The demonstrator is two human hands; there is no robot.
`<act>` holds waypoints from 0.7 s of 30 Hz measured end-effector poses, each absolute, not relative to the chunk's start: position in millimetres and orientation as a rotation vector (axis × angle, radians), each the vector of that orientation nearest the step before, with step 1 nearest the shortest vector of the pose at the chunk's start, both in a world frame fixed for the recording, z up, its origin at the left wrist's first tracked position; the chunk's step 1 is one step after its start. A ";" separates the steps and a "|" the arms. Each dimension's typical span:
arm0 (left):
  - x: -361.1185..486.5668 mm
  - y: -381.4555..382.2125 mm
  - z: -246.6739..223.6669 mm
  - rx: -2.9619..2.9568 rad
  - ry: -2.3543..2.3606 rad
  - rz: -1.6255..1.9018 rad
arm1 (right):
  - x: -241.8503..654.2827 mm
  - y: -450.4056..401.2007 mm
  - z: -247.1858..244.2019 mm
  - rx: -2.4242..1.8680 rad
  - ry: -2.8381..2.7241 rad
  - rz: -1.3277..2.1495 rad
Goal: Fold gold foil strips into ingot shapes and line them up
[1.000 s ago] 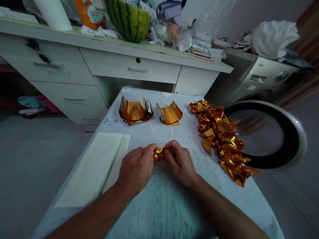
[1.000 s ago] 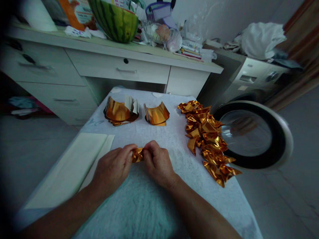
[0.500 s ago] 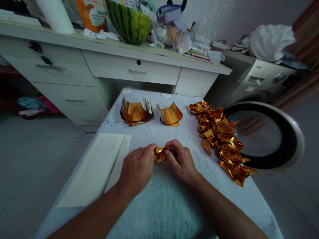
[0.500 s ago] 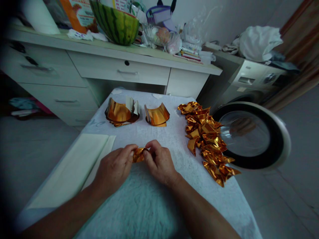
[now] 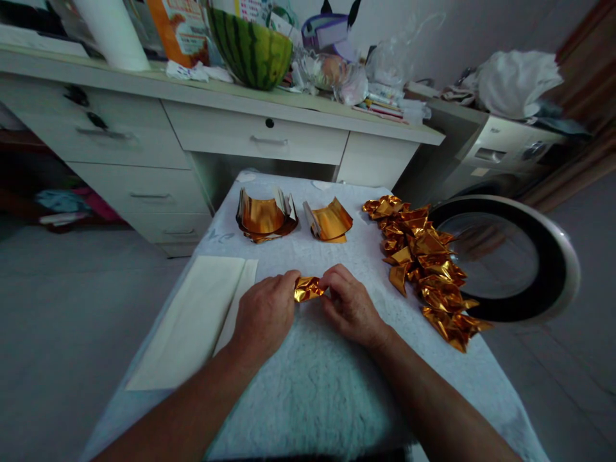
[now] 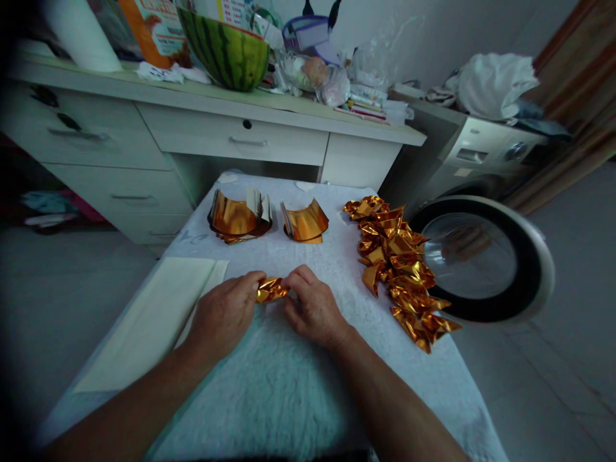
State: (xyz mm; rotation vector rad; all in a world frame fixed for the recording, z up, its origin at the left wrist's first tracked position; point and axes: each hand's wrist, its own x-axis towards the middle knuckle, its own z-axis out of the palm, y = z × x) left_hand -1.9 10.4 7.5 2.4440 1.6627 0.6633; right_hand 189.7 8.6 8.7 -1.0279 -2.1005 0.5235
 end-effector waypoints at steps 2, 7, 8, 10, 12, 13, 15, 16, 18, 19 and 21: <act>-2.2 11.2 6.7 2.434 1.645 0.678 | 189.8 9.0 7.2 -1.021 -2.104 0.523; -3.5 12.7 6.2 2.352 1.623 0.719 | 190.5 10.9 1.6 -1.012 -2.122 0.486; -3.7 12.9 6.6 2.331 1.620 0.719 | 190.6 11.3 0.7 -1.004 -2.124 0.483; -3.8 13.1 7.3 2.304 1.618 0.718 | 190.5 11.6 -0.3 -0.977 -2.122 0.484; -3.8 12.9 7.5 2.302 1.613 0.716 | 190.2 11.2 -0.5 -0.958 -2.111 0.480; -3.9 12.7 7.3 2.307 1.607 0.715 | 190.0 10.8 -0.4 -0.953 -2.105 0.478; -4.0 12.2 6.9 2.318 1.589 0.707 | 189.7 9.9 0.1 -0.951 -2.093 0.482; -4.0 12.0 6.8 2.323 1.581 0.699 | 189.5 9.3 0.6 -0.951 -2.089 0.490; -3.9 11.9 7.0 2.325 1.571 0.677 | 189.1 8.2 1.8 -0.953 -2.081 0.520; -3.8 12.0 7.4 2.323 1.572 0.663 | 188.8 7.7 2.7 -0.955 -2.079 0.538; -3.5 12.4 8.7 2.306 1.584 0.641 | 187.8 6.5 4.8 -0.939 -2.077 0.570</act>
